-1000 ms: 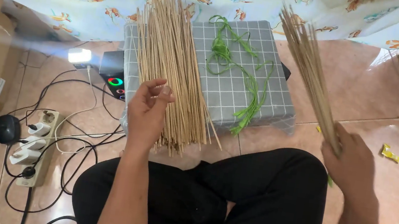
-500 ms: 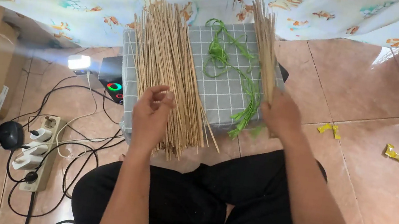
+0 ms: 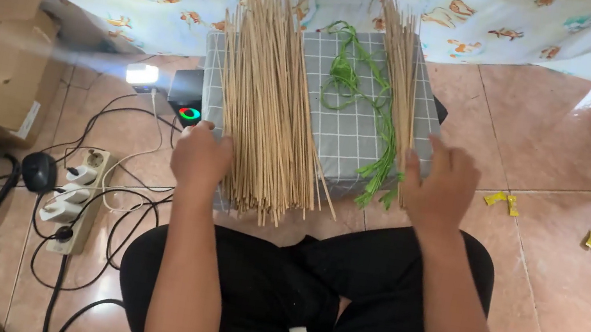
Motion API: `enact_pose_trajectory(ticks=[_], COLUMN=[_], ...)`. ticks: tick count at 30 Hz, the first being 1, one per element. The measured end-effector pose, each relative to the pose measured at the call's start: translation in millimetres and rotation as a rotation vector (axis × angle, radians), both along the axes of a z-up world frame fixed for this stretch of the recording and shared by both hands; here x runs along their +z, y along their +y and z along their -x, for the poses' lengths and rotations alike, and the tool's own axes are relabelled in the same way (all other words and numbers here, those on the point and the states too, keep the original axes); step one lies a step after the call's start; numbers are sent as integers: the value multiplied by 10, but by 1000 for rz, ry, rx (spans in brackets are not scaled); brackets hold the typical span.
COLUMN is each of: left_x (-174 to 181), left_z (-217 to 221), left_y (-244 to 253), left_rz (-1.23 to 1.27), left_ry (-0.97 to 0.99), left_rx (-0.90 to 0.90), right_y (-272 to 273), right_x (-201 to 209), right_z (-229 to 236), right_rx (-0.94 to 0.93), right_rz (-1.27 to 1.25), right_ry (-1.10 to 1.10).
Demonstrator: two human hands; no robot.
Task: Gathering thin wooden sticks and tying them into bundles using green plastic strips.
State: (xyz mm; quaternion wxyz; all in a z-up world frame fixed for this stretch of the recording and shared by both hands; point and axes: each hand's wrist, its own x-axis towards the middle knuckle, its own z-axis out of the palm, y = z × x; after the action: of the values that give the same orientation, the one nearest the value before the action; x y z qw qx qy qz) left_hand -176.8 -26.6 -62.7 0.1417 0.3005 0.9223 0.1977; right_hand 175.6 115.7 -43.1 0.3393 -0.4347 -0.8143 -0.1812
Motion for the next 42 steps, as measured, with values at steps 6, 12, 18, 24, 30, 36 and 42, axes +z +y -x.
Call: enact_pose_trajectory(ticks=[6, 12, 18, 24, 30, 36, 42], left_x=[80, 222, 444, 304, 75, -34, -229], left_z=[-33, 96, 48, 86, 204, 239, 232], left_y=[226, 351, 382, 551, 614, 643, 726], left_rz=[75, 138, 111, 148, 114, 80, 9], left_ry=[-17, -101, -177, -105, -103, -178, -214], left_rx=[-33, -88, -39, -86, -44, 2, 0], right_y=[-762, -884, -891, -876, -897, -855, -869], right_x=[143, 238, 180, 75, 16, -70, 55], right_z=[454, 642, 744, 725, 752, 724, 737], right_rx=[36, 156, 254, 289, 320, 342, 375], right_rz=[740, 1273, 1452, 1465, 1463, 1504, 1512], right_ry=[8, 3, 180, 218, 291, 305, 338])
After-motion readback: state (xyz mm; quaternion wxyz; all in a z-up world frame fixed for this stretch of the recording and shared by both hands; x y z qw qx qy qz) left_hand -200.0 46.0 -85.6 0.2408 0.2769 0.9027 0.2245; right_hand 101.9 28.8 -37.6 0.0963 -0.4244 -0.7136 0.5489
